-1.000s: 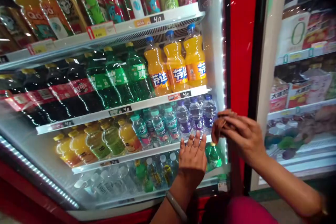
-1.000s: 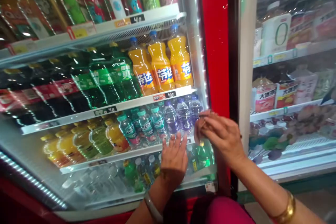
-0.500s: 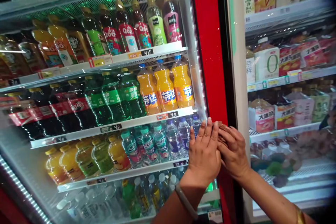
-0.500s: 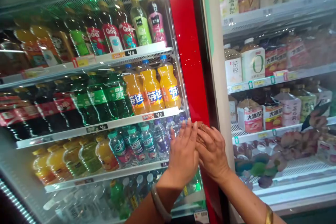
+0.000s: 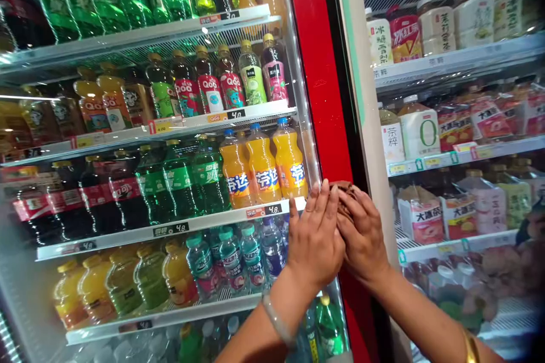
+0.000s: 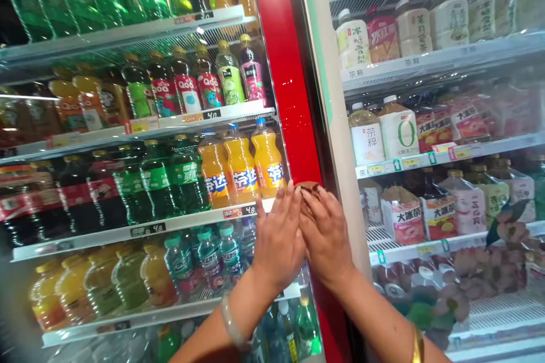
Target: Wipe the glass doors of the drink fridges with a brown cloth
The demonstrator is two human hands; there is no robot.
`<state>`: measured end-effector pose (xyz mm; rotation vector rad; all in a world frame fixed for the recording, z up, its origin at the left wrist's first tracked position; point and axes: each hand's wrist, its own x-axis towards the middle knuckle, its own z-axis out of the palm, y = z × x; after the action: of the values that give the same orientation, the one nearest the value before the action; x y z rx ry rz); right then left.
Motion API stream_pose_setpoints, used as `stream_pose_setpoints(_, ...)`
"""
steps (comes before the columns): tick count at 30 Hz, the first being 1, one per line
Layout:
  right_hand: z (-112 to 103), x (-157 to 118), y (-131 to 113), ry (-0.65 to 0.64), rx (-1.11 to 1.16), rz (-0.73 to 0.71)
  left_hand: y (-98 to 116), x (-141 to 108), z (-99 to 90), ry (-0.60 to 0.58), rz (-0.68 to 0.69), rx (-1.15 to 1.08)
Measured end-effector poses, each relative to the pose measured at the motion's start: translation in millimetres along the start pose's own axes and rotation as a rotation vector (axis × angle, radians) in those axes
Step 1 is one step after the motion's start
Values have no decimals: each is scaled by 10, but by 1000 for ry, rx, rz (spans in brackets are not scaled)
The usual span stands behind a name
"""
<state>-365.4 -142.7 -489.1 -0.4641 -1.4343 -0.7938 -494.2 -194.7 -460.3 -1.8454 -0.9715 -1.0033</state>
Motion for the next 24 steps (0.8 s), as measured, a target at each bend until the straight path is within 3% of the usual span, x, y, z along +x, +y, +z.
stream_pose_setpoints(2, -9, 60, 19, -18, 3, 6, -25, -41, -25, 22, -14, -1)
stream_pose_setpoints(6, 131, 774, 258, 33, -42, 85, -153, 319, -40, 150, -150, 20)
stream_pose_setpoints(8, 174, 960, 306, 53, -70, 79, -206, 440, -26, 158, -197, 29)
stream_pose_setpoints(10, 142, 820, 233, 38, -85, 39, -239, 416, -11, 157, -223, 50)
stream_pose_setpoints(15, -36, -162, -71, -16, -78, -141, -284, 115, 40, 129, -111, 127)
stream_pose_setpoints(17, -42, -179, -76, -27, -69, -167, -294, 80, 60, 118, -73, 144)
stream_pose_setpoints(22, 86, 843, 197, -16, -54, 65, -258, 115, 86, 116, -132, 94)
stream_pose_setpoints(24, 135, 1003, 283, -87, -49, 128, -201, 39, 96, 85, -173, 38)
